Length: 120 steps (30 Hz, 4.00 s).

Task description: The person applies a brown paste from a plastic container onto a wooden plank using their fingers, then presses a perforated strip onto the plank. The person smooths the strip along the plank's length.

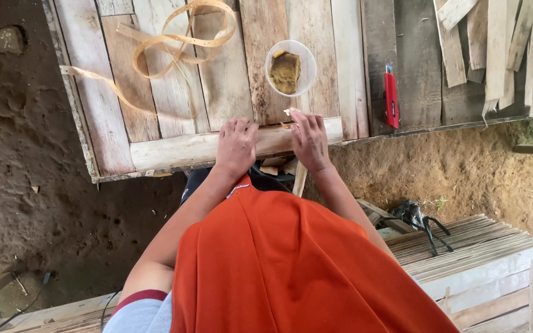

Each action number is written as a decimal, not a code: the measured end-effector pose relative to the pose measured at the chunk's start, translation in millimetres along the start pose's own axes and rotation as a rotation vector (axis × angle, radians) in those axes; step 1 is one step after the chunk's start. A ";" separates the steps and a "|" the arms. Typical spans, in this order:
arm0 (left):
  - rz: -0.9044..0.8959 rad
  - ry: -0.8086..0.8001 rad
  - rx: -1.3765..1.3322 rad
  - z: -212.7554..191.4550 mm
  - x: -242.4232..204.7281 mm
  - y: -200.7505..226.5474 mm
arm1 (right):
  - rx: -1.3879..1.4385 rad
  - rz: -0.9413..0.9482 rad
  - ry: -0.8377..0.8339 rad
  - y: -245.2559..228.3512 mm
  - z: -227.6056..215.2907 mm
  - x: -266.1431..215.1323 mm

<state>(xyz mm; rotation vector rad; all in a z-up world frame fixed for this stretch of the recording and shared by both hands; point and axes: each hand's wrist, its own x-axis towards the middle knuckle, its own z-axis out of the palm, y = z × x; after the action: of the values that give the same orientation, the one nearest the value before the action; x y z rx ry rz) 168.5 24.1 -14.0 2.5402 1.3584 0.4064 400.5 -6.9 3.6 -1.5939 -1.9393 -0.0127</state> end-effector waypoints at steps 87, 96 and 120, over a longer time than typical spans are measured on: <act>-0.969 -0.220 -0.901 24.1 113.5 -25.3 | 0.545 0.930 -0.097 27.1 8.4 39.6; -0.978 -0.273 -0.830 29.7 114.8 -25.5 | 0.593 0.895 -0.096 31.4 10.2 36.0; -0.950 -0.320 -0.801 -6.5 115.7 -7.3 | 0.625 0.902 -0.114 27.3 8.4 36.5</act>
<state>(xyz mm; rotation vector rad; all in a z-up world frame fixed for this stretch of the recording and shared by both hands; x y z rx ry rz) 222.0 125.3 5.1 1.1057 1.6277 0.2452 418.2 35.9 3.6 -1.8592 -0.9720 0.9578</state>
